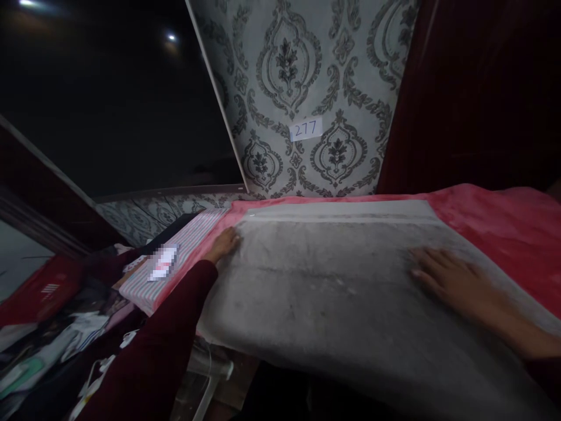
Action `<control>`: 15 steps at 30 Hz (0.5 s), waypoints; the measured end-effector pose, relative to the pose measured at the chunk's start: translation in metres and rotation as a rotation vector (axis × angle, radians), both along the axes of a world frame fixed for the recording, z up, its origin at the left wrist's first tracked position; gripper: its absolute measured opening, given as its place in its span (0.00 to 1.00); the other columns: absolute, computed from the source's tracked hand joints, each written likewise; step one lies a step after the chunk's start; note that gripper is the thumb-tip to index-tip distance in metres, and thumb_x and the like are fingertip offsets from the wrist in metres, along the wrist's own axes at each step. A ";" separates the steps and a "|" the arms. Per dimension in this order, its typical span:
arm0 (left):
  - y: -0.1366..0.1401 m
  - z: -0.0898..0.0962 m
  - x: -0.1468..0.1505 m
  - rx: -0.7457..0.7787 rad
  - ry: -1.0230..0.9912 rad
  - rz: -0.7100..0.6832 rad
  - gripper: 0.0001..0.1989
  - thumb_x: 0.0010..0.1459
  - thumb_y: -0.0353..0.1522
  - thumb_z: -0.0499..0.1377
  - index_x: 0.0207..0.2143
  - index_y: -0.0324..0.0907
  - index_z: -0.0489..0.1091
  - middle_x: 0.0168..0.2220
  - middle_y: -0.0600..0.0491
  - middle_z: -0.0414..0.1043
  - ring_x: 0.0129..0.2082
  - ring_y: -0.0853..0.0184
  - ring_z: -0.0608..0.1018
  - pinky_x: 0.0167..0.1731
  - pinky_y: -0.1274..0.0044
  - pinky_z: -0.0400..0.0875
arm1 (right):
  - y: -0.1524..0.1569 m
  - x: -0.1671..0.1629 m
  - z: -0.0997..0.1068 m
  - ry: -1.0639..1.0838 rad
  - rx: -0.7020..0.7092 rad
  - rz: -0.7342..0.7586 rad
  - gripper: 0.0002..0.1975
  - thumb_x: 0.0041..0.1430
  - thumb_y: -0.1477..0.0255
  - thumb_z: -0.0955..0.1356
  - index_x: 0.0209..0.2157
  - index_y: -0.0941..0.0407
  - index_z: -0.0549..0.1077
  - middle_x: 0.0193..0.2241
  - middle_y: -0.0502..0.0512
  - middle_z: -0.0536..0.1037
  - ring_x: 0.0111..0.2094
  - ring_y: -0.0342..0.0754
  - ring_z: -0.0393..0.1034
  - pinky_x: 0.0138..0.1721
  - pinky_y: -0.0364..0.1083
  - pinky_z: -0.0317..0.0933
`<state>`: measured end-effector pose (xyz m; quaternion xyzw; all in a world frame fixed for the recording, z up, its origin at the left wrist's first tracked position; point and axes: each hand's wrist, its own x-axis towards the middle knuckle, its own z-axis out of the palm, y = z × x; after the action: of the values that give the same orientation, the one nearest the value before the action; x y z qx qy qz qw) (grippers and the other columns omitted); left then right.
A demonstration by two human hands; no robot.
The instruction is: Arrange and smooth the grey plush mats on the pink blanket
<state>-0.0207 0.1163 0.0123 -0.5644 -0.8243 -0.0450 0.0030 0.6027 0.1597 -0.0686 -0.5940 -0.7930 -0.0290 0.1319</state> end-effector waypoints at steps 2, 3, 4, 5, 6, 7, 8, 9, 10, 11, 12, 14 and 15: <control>0.020 -0.005 0.009 -0.042 -0.006 -0.094 0.28 0.70 0.41 0.49 0.70 0.47 0.59 0.73 0.47 0.55 0.73 0.58 0.57 0.67 0.62 0.57 | 0.012 -0.029 0.007 0.008 -0.034 0.055 0.38 0.64 0.52 0.51 0.70 0.51 0.63 0.71 0.62 0.57 0.72 0.63 0.45 0.67 0.68 0.49; 0.028 -0.008 0.012 -0.059 -0.006 -0.121 0.29 0.70 0.42 0.48 0.71 0.48 0.58 0.74 0.48 0.52 0.74 0.58 0.55 0.68 0.60 0.55 | 0.016 -0.040 0.004 0.005 -0.045 0.074 0.38 0.64 0.52 0.51 0.70 0.51 0.62 0.72 0.62 0.56 0.73 0.65 0.44 0.67 0.70 0.47; 0.035 -0.013 0.013 -0.071 -0.005 -0.133 0.30 0.70 0.43 0.48 0.71 0.49 0.56 0.75 0.48 0.50 0.74 0.58 0.53 0.69 0.59 0.53 | 0.019 -0.048 -0.001 -0.004 -0.051 0.087 0.38 0.64 0.52 0.51 0.70 0.50 0.62 0.72 0.62 0.55 0.72 0.66 0.44 0.67 0.71 0.47; 0.041 -0.017 0.013 -0.079 -0.002 -0.135 0.30 0.71 0.44 0.47 0.72 0.48 0.55 0.75 0.48 0.49 0.75 0.58 0.52 0.69 0.58 0.51 | 0.020 -0.052 -0.008 -0.014 -0.062 0.096 0.38 0.64 0.51 0.50 0.70 0.49 0.61 0.72 0.62 0.55 0.72 0.66 0.45 0.66 0.71 0.47; 0.045 -0.022 0.012 -0.084 0.003 -0.127 0.31 0.71 0.45 0.46 0.72 0.48 0.54 0.75 0.47 0.47 0.75 0.57 0.51 0.70 0.56 0.49 | 0.021 -0.054 -0.016 -0.023 -0.074 0.099 0.38 0.65 0.50 0.50 0.71 0.48 0.60 0.72 0.62 0.55 0.72 0.66 0.45 0.66 0.71 0.47; 0.048 -0.026 0.009 -0.085 0.008 -0.115 0.32 0.71 0.46 0.46 0.73 0.47 0.53 0.76 0.46 0.46 0.75 0.57 0.50 0.70 0.54 0.48 | 0.022 -0.053 -0.024 -0.030 -0.081 0.095 0.39 0.65 0.49 0.50 0.72 0.47 0.58 0.72 0.61 0.54 0.72 0.66 0.45 0.66 0.71 0.47; 0.051 -0.029 0.005 -0.084 0.014 -0.103 0.32 0.71 0.46 0.45 0.73 0.46 0.52 0.76 0.44 0.45 0.75 0.56 0.49 0.70 0.53 0.47 | 0.021 -0.052 -0.030 -0.037 -0.083 0.093 0.39 0.66 0.48 0.49 0.73 0.47 0.56 0.73 0.61 0.53 0.73 0.66 0.44 0.67 0.70 0.46; 0.053 -0.032 0.000 -0.082 0.019 -0.092 0.33 0.71 0.47 0.44 0.73 0.46 0.51 0.76 0.43 0.44 0.76 0.55 0.48 0.70 0.52 0.46 | 0.020 -0.050 -0.034 -0.046 -0.082 0.093 0.39 0.66 0.48 0.49 0.74 0.46 0.54 0.73 0.60 0.52 0.73 0.65 0.43 0.67 0.69 0.45; 0.056 -0.034 -0.004 -0.081 0.025 -0.084 0.33 0.71 0.47 0.44 0.74 0.45 0.51 0.76 0.43 0.44 0.76 0.55 0.48 0.70 0.52 0.46 | 0.019 -0.048 -0.035 -0.057 -0.081 0.094 0.39 0.66 0.48 0.49 0.74 0.47 0.54 0.73 0.59 0.51 0.73 0.64 0.42 0.68 0.68 0.44; 0.058 -0.035 -0.009 -0.081 0.030 -0.078 0.33 0.72 0.47 0.43 0.74 0.45 0.51 0.76 0.42 0.44 0.75 0.54 0.49 0.70 0.52 0.45 | 0.017 -0.047 -0.034 -0.065 -0.081 0.091 0.39 0.67 0.49 0.49 0.74 0.48 0.54 0.74 0.59 0.50 0.73 0.64 0.41 0.68 0.68 0.44; 0.061 -0.035 -0.013 -0.082 0.035 -0.070 0.33 0.72 0.47 0.43 0.74 0.44 0.51 0.75 0.41 0.45 0.75 0.53 0.50 0.70 0.53 0.46 | 0.015 -0.047 -0.031 -0.071 -0.086 0.085 0.39 0.67 0.50 0.48 0.74 0.48 0.54 0.74 0.58 0.49 0.73 0.63 0.40 0.69 0.67 0.43; 0.066 -0.035 -0.019 -0.086 0.047 -0.046 0.33 0.72 0.46 0.43 0.73 0.43 0.52 0.75 0.40 0.47 0.74 0.52 0.53 0.69 0.53 0.48 | 0.013 -0.049 -0.024 -0.083 -0.098 0.071 0.38 0.68 0.51 0.48 0.74 0.50 0.54 0.74 0.57 0.48 0.74 0.63 0.40 0.69 0.67 0.42; 0.068 -0.034 -0.020 -0.088 0.055 -0.033 0.33 0.72 0.46 0.42 0.73 0.43 0.52 0.75 0.40 0.48 0.74 0.51 0.53 0.69 0.53 0.49 | 0.013 -0.051 -0.021 -0.089 -0.100 0.069 0.37 0.69 0.52 0.49 0.74 0.50 0.54 0.74 0.57 0.48 0.74 0.63 0.40 0.69 0.67 0.42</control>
<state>-0.0407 0.1848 -0.0215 -0.5784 -0.8158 0.0067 0.0003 0.5521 0.1725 -0.0895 -0.5704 -0.8185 -0.0111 0.0673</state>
